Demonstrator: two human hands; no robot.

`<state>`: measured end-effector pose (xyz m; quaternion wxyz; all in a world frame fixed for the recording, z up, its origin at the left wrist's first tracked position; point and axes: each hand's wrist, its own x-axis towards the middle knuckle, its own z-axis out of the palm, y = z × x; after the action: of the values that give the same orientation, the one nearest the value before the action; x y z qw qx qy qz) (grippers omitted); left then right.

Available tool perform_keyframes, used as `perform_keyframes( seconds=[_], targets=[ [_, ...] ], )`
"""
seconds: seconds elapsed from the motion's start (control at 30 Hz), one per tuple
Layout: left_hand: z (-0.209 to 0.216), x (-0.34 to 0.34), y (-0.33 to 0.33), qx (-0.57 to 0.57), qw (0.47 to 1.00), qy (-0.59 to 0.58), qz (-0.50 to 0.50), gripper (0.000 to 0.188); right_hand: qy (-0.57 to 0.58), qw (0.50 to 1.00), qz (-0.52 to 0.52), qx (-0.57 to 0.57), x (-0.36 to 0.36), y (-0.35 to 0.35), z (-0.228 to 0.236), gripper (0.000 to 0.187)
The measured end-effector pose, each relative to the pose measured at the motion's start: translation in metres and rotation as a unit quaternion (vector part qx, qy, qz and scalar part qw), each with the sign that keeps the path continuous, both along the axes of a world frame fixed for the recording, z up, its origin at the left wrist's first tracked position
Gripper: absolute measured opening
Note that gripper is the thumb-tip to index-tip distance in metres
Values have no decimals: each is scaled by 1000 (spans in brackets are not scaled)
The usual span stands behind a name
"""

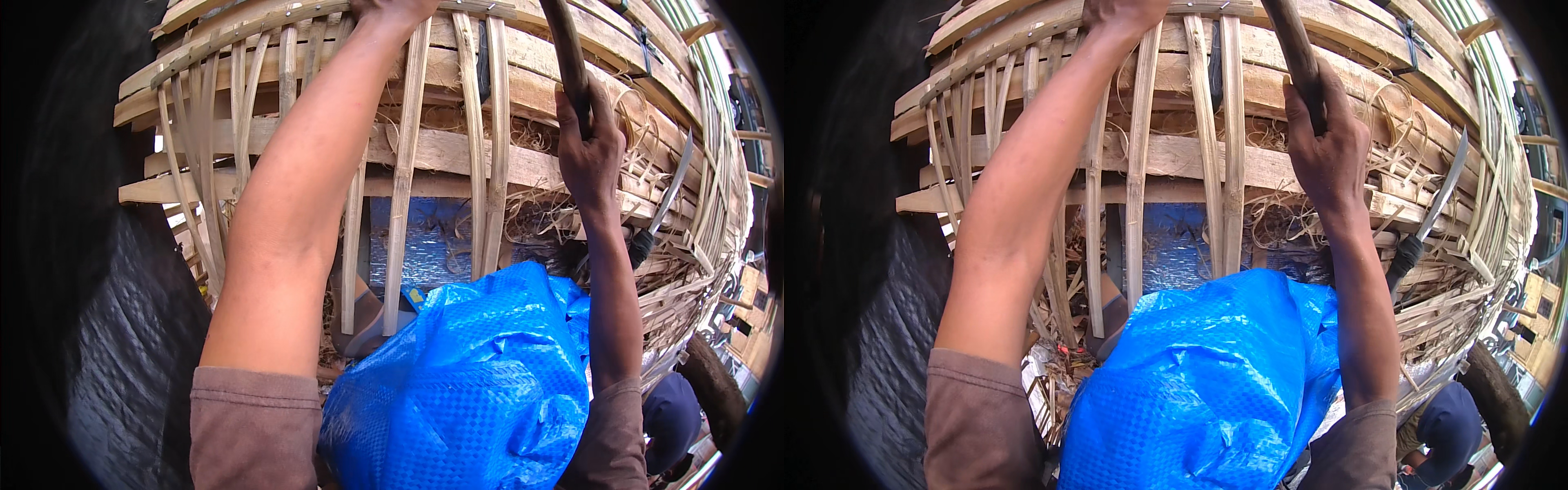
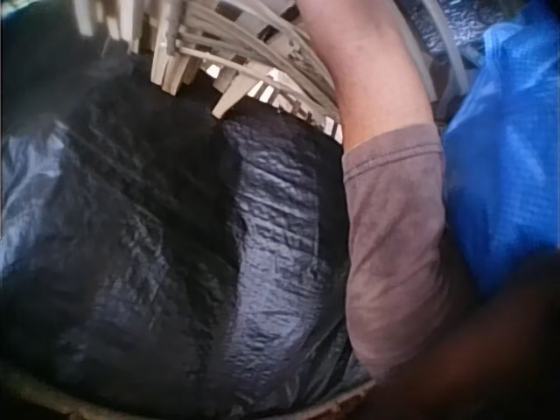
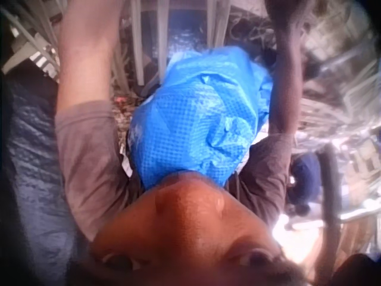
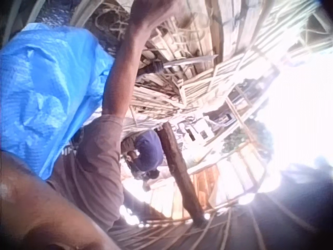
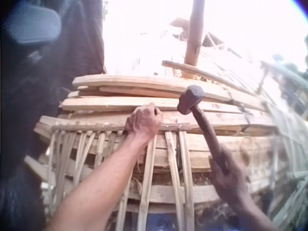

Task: The person aligns wooden strips over a frame and hammers nails into them to secure the structure.

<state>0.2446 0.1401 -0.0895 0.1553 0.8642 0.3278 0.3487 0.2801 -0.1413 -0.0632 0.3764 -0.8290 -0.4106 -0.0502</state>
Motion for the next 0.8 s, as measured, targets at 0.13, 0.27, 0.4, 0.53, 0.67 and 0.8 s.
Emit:
perform_keyframes(
  seconds=[0.13, 0.27, 0.4, 0.53, 0.67, 0.8],
  targets=[
    [-2, 5, -1, 20, 1000, -4, -2, 23, -26, 988, -1, -149, 14, 2, 4, 40],
    [-9, 10, 7, 15, 1000, -19, -15, 24, -25, 998, -7, -60, 10, 7, 18, 41],
    [-3, 9, -1, 9, 1000, 8, -3, 24, 17, 997, -27, -75, 11, -1, -7, 42],
    [-5, 9, 5, 20, 1000, 8, -5, 24, -27, 981, -6, -192, 19, 7, 18, 47],
    [-4, 6, 1, 12, 1000, 2, -15, 25, -23, 999, -23, -24, 15, 9, 18, 45],
    [-8, 12, 5, 31, 999, -10, -17, 25, -107, 988, -18, -113, 22, -10, -31, 48]
  ],
)
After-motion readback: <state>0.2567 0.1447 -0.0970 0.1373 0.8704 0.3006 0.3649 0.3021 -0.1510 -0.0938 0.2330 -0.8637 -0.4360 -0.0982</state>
